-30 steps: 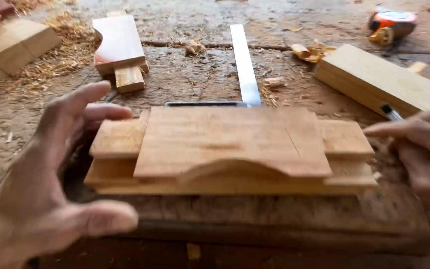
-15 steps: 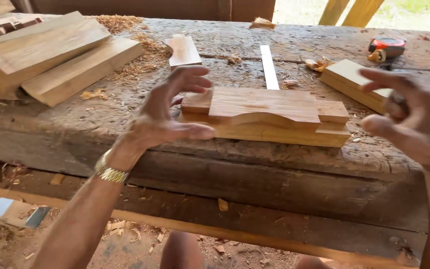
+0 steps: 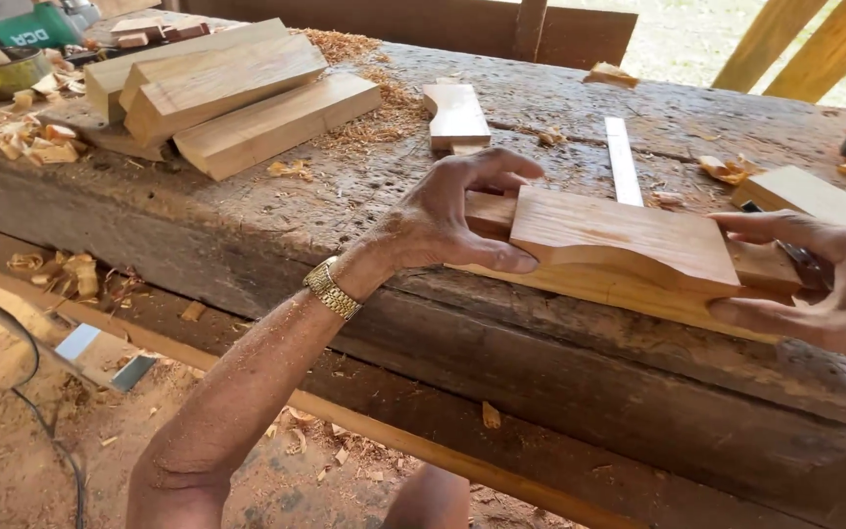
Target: Measuring and marking dimensions on wood pieces using a try square and a pen.
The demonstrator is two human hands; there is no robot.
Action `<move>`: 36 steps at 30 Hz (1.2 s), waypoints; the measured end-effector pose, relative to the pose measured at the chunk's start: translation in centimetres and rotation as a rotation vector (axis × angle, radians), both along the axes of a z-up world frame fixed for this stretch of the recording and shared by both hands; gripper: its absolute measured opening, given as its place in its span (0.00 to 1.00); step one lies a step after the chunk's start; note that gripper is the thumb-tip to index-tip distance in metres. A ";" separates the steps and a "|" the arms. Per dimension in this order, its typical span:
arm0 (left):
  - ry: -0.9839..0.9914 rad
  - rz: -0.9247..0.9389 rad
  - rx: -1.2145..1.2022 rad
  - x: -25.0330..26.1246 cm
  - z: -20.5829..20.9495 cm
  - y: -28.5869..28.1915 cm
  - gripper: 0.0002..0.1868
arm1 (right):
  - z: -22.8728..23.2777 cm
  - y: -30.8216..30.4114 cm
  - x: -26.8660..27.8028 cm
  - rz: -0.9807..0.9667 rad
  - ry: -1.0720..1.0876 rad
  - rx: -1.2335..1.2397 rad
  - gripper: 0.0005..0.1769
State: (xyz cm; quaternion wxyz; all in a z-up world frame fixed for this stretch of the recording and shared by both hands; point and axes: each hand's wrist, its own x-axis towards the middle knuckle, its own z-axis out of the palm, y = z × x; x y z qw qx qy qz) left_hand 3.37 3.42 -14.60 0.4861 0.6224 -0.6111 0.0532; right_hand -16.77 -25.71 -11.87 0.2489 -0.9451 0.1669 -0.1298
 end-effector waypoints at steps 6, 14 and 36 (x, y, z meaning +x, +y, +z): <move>-0.052 -0.027 -0.033 0.2 -0.1 -0.5 0.43 | -2.2 -3.1 -0.3 0.039 -0.011 -0.083 0.50; 0.028 0.111 0.079 -1.3 0.8 0.3 0.47 | -3.0 -3.1 -1.0 0.238 -0.314 -0.035 0.50; 0.079 0.065 0.080 -1.4 1.0 0.5 0.51 | -2.3 -1.5 -1.6 0.130 -0.264 0.095 0.50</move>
